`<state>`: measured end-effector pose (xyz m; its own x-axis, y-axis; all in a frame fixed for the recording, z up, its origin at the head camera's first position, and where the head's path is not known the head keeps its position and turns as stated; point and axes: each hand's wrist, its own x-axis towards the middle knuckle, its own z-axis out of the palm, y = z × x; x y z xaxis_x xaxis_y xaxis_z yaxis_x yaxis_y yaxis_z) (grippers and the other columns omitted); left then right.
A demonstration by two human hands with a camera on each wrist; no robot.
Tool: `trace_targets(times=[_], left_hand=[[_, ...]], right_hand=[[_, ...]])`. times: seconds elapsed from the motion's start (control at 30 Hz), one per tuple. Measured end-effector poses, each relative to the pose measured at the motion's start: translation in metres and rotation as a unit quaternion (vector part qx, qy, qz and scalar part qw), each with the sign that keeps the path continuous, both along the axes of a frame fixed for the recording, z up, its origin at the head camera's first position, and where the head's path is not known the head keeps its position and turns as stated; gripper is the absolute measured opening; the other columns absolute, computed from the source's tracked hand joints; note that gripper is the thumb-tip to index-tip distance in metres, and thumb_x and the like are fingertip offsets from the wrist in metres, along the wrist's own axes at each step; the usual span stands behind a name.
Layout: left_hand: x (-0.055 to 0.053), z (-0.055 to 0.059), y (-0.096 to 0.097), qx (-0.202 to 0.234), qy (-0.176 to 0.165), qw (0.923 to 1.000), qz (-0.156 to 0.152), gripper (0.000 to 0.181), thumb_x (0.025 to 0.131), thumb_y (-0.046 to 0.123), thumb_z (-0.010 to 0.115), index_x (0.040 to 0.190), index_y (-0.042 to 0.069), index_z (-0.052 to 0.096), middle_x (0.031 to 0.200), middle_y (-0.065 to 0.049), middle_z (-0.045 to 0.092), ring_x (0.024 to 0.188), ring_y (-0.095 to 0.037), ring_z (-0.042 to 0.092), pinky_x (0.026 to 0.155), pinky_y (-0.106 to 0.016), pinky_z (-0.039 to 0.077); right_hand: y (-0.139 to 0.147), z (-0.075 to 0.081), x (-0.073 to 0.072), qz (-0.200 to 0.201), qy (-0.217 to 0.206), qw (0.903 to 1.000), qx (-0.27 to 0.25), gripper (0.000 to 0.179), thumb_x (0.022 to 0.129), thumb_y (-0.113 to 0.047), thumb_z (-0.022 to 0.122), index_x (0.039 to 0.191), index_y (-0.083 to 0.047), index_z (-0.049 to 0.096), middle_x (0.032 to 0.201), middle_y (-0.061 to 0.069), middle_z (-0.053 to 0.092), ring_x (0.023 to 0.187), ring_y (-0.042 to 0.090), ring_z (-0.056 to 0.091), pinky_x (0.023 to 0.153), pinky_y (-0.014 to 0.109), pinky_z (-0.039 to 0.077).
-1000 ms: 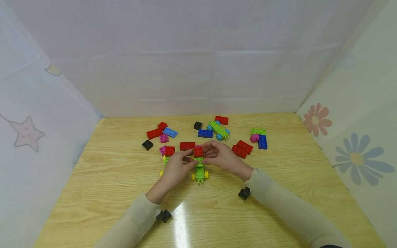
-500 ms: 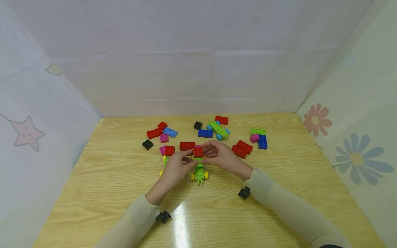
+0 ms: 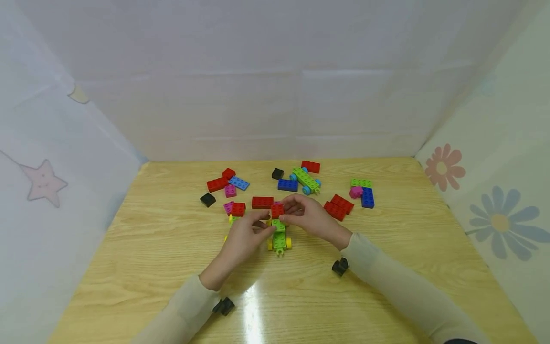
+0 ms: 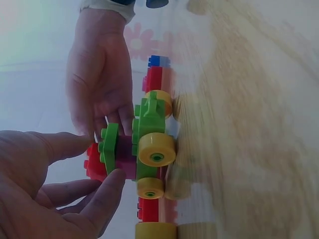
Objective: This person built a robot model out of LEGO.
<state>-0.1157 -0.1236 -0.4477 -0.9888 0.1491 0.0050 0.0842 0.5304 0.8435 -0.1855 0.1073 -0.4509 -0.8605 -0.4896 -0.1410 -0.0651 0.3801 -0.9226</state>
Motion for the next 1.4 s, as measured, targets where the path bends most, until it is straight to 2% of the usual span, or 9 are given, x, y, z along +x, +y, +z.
trace_targets(times=[0.27,0.5,0.73,0.97,1.07,1.2,1.27,1.33,1.4], left_hand=[[0.010,0.005,-0.003,-0.004,0.005,1.0000,-0.001,0.048,0.103,0.017,0.083,0.148,0.002,0.071,0.135,-0.015,0.079,0.111,-0.027,0.081,0.093,-0.039,0.070],[0.014,0.005,-0.006,0.002,-0.007,1.0000,0.000,0.045,0.104,0.017,0.082,0.145,0.001,0.072,0.135,-0.017,0.079,0.112,-0.028,0.081,0.093,-0.040,0.070],[0.017,0.001,-0.006,0.014,-0.021,0.9997,-0.003,0.043,0.103,0.016,0.082,0.143,0.001,0.073,0.132,-0.015,0.080,0.108,-0.025,0.081,0.092,-0.040,0.070],[0.020,-0.002,-0.005,0.001,-0.021,0.9996,-0.018,0.043,0.102,0.015,0.084,0.141,-0.001,0.074,0.133,-0.016,0.080,0.104,-0.026,0.082,0.090,-0.040,0.070],[0.014,-0.019,-0.008,-0.016,-0.003,0.9991,-0.040,0.047,0.101,0.020,0.085,0.142,-0.001,0.073,0.132,-0.017,0.080,0.099,-0.020,0.081,0.085,-0.035,0.070],[0.002,-0.059,-0.015,-0.027,0.011,0.9981,-0.054,0.053,0.099,0.029,0.088,0.145,0.006,0.074,0.131,-0.010,0.081,0.094,-0.007,0.079,0.080,-0.025,0.067],[-0.002,-0.071,-0.016,-0.024,0.002,0.9983,-0.053,0.055,0.098,0.031,0.090,0.146,0.010,0.074,0.132,-0.004,0.081,0.095,-0.004,0.079,0.081,-0.022,0.066],[-0.005,-0.077,-0.017,-0.026,0.003,0.9981,-0.057,0.055,0.097,0.031,0.090,0.146,0.012,0.075,0.131,-0.002,0.081,0.096,-0.003,0.078,0.082,-0.021,0.066],[-0.005,-0.076,-0.016,-0.033,0.002,0.9976,-0.061,0.053,0.096,0.031,0.091,0.144,0.012,0.076,0.128,-0.001,0.082,0.095,-0.003,0.078,0.082,-0.021,0.066]], right_hand=[[-0.004,0.000,-0.008,0.009,0.034,0.9993,0.017,0.037,0.111,-0.042,0.071,0.139,-0.018,0.071,0.131,-0.001,0.076,0.120,0.021,0.071,0.107,0.045,0.062],[-0.011,0.014,-0.022,0.020,0.041,0.9987,0.024,0.044,0.113,-0.044,0.069,0.145,-0.013,0.069,0.135,0.002,0.075,0.123,0.024,0.070,0.106,0.052,0.063],[-0.027,0.029,-0.052,0.039,0.043,0.9974,0.041,0.037,0.112,-0.043,0.070,0.141,-0.021,0.070,0.137,0.002,0.073,0.124,0.026,0.069,0.110,0.053,0.061],[-0.052,0.027,-0.090,0.079,0.069,0.9919,0.071,0.040,0.110,-0.037,0.074,0.143,-0.014,0.071,0.136,0.005,0.074,0.125,0.027,0.070,0.112,0.048,0.060],[-0.064,0.021,-0.106,0.090,0.073,0.9900,0.081,0.044,0.110,-0.032,0.075,0.147,-0.008,0.069,0.136,0.007,0.075,0.126,0.026,0.071,0.115,0.048,0.059],[-0.081,0.011,-0.121,0.101,0.071,0.9875,0.099,0.049,0.109,-0.030,0.076,0.150,-0.005,0.068,0.137,0.008,0.075,0.128,0.026,0.070,0.117,0.049,0.057],[-0.090,0.008,-0.125,0.103,0.069,0.9866,0.106,0.049,0.109,-0.030,0.076,0.151,-0.005,0.067,0.139,0.008,0.074,0.129,0.027,0.070,0.118,0.049,0.057],[-0.098,0.007,-0.128,0.104,0.067,0.9860,0.112,0.050,0.109,-0.030,0.076,0.151,-0.005,0.066,0.140,0.008,0.073,0.130,0.027,0.069,0.119,0.050,0.056],[-0.105,0.006,-0.131,0.105,0.063,0.9852,0.120,0.050,0.109,-0.029,0.076,0.152,-0.005,0.066,0.142,0.009,0.072,0.131,0.028,0.068,0.120,0.049,0.056]])
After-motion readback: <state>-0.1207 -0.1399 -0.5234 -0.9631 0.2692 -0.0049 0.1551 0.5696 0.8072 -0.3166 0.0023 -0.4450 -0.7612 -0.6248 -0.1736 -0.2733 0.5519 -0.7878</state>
